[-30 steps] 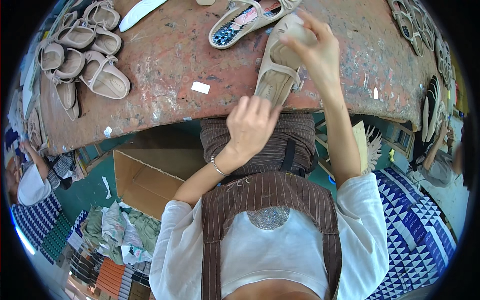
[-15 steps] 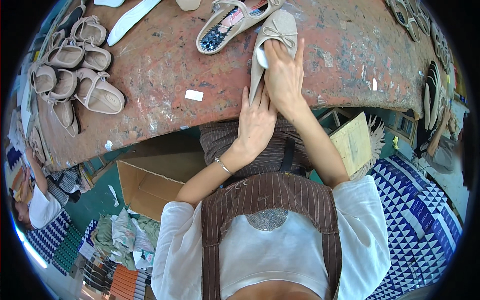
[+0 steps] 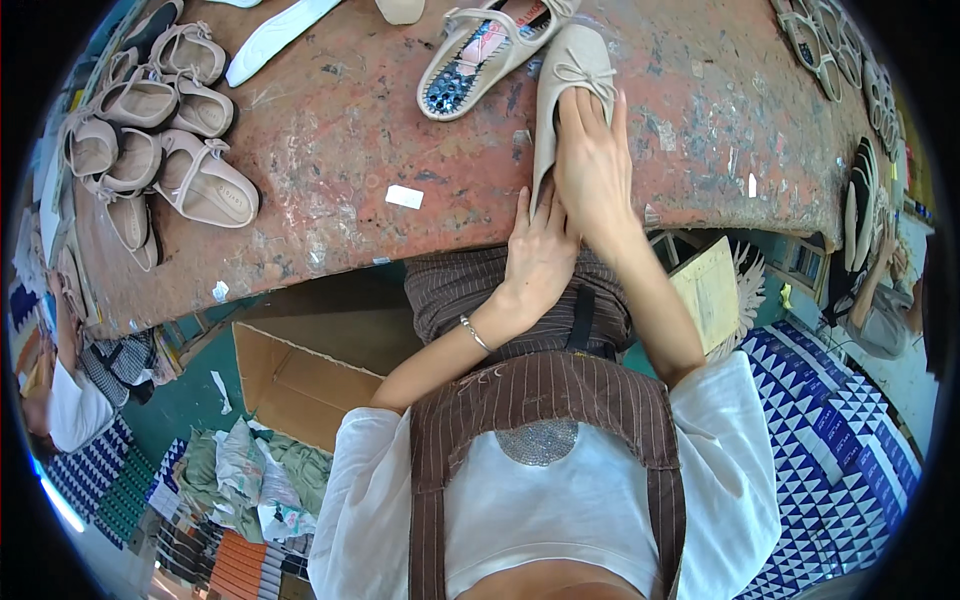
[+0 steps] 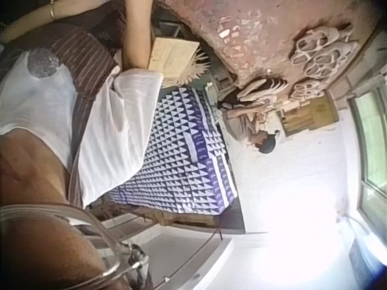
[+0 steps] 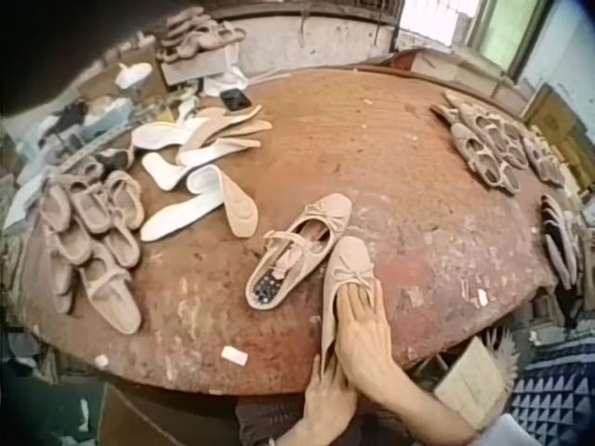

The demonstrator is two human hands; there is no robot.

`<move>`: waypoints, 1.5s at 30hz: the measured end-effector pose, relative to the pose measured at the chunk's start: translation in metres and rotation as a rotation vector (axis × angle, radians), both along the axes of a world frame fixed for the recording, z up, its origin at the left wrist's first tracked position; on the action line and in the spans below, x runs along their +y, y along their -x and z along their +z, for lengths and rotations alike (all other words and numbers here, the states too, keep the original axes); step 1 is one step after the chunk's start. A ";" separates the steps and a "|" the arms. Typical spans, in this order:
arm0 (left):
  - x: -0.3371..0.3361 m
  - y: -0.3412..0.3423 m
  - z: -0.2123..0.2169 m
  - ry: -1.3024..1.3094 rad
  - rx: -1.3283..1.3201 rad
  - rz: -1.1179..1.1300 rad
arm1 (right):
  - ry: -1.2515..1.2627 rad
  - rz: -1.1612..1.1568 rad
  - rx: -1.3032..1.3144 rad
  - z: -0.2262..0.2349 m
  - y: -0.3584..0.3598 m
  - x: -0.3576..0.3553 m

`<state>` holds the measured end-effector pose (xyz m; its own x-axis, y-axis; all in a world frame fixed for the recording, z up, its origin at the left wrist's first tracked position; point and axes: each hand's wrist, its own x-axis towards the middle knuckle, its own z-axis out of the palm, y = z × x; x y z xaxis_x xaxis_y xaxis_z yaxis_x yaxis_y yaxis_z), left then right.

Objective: The person inserts insoles and padding into shoes by hand, organizes them on the workbench, and stacks shoe insoles together. The person then picks up and carries cardboard boxes across the room.

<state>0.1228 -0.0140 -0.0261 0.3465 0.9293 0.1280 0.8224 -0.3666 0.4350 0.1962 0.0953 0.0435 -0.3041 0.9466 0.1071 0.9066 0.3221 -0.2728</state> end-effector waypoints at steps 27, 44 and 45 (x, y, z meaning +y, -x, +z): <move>0.020 0.013 0.027 -0.045 0.042 -0.002 | 0.083 0.086 -0.241 -0.026 -0.013 0.043; 0.163 0.505 0.214 -0.307 -0.130 0.984 | -0.263 0.407 0.132 0.048 0.157 0.336; 0.186 0.507 0.191 -0.265 0.028 0.971 | -0.245 0.445 0.051 0.039 0.181 0.358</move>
